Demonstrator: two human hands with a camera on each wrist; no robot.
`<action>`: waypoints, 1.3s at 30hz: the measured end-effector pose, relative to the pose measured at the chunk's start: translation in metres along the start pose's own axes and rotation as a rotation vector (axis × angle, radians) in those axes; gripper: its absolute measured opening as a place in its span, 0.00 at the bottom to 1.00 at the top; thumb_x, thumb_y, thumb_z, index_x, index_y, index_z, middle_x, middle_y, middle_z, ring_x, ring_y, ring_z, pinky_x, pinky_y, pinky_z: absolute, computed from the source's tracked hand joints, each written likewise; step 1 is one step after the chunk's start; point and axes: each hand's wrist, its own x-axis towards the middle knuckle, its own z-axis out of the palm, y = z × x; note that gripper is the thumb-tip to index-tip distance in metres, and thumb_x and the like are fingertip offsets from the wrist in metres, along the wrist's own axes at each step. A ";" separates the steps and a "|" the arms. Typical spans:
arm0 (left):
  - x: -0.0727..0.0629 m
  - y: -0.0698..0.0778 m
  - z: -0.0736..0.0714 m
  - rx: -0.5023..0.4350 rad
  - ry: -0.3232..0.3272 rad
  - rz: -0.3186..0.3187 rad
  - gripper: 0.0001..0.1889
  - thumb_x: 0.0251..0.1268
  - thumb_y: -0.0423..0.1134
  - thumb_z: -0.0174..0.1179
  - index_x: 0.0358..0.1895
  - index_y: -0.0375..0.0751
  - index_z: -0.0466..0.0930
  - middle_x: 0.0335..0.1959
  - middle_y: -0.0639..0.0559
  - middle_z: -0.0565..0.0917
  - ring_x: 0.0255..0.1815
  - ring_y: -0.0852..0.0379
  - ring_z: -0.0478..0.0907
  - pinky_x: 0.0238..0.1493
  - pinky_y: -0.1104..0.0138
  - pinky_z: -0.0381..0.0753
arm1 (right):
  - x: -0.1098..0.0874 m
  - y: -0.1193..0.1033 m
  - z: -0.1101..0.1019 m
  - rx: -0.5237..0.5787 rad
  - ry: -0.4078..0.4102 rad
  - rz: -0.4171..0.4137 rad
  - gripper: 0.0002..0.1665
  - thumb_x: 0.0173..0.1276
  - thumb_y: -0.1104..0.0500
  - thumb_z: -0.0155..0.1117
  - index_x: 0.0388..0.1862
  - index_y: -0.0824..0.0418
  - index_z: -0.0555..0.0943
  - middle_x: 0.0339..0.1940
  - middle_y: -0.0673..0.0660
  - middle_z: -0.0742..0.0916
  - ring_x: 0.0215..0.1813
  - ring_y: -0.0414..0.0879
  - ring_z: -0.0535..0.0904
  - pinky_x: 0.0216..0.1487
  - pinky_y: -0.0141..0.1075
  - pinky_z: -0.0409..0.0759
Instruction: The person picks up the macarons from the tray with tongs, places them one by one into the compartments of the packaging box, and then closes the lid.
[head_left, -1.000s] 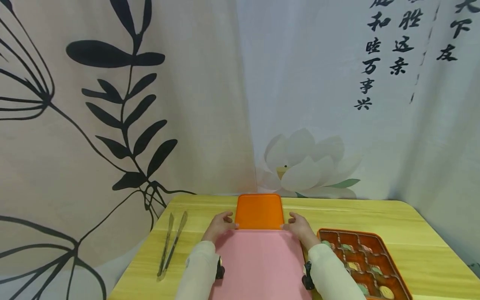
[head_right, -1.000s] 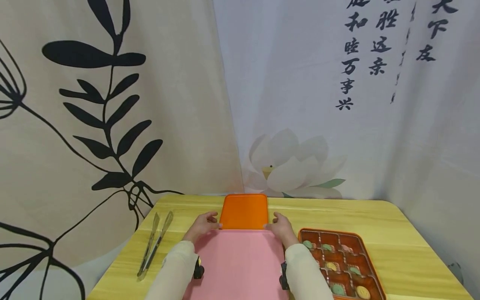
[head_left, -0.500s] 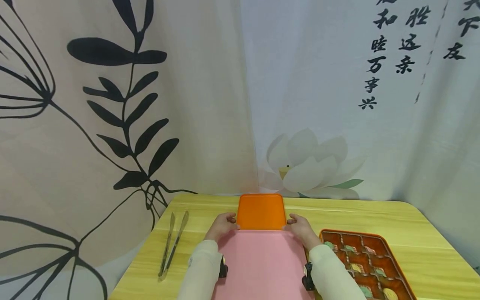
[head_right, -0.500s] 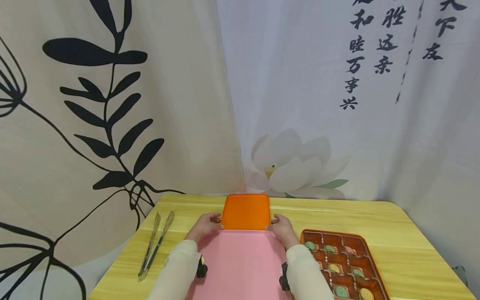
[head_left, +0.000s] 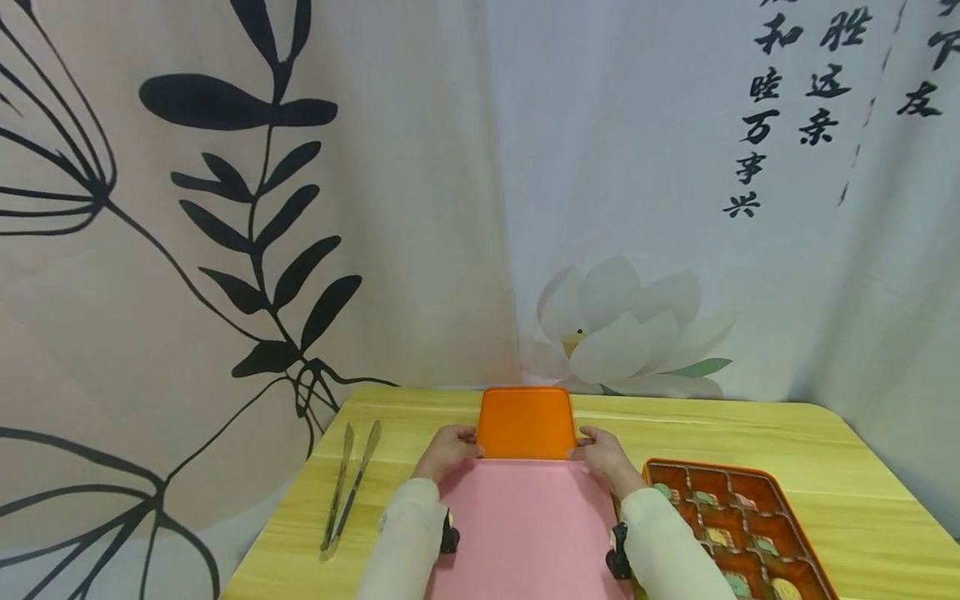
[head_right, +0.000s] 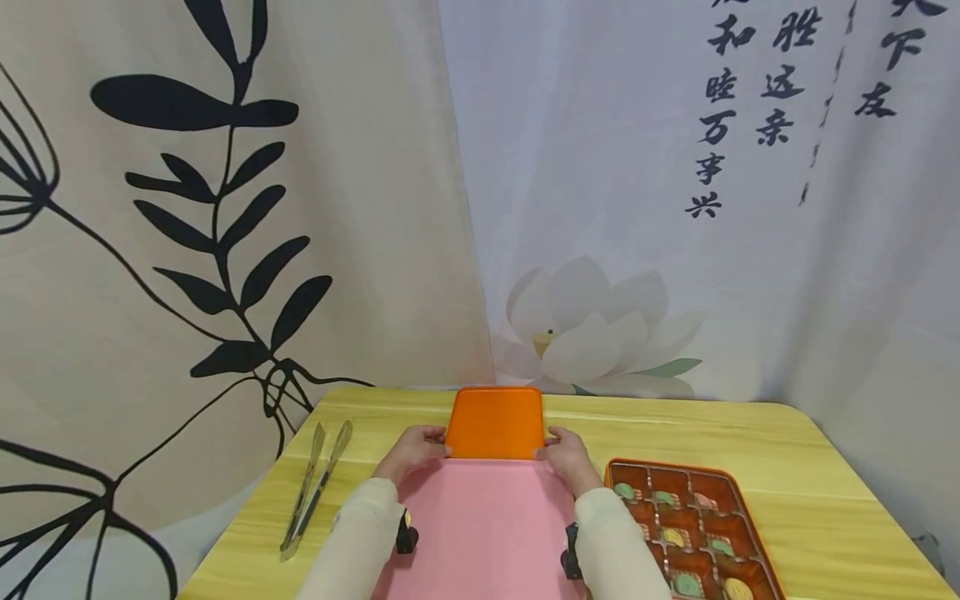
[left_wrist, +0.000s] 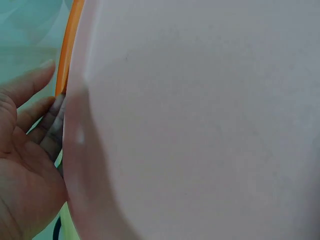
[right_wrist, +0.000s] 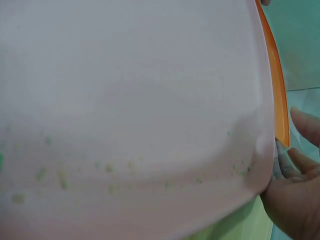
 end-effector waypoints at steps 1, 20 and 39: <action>-0.001 0.001 0.000 -0.014 -0.002 0.000 0.27 0.61 0.27 0.66 0.63 0.21 0.71 0.55 0.34 0.80 0.56 0.42 0.77 0.58 0.52 0.76 | 0.000 -0.001 0.000 -0.005 0.001 0.004 0.38 0.67 0.70 0.62 0.73 0.74 0.60 0.64 0.74 0.74 0.63 0.66 0.72 0.65 0.56 0.68; -0.004 0.007 0.001 -0.043 0.016 -0.028 0.27 0.64 0.30 0.65 0.64 0.23 0.71 0.56 0.36 0.80 0.58 0.43 0.76 0.59 0.54 0.75 | -0.007 -0.002 -0.005 -0.007 -0.009 -0.028 0.37 0.70 0.67 0.61 0.74 0.75 0.58 0.65 0.75 0.73 0.63 0.66 0.71 0.65 0.57 0.67; -0.006 0.019 0.002 -0.266 0.017 0.010 0.25 0.64 0.28 0.64 0.63 0.22 0.72 0.59 0.30 0.77 0.55 0.42 0.79 0.56 0.55 0.77 | -0.011 -0.007 -0.008 0.151 0.027 -0.011 0.33 0.70 0.71 0.53 0.73 0.77 0.59 0.70 0.76 0.66 0.67 0.65 0.68 0.67 0.52 0.67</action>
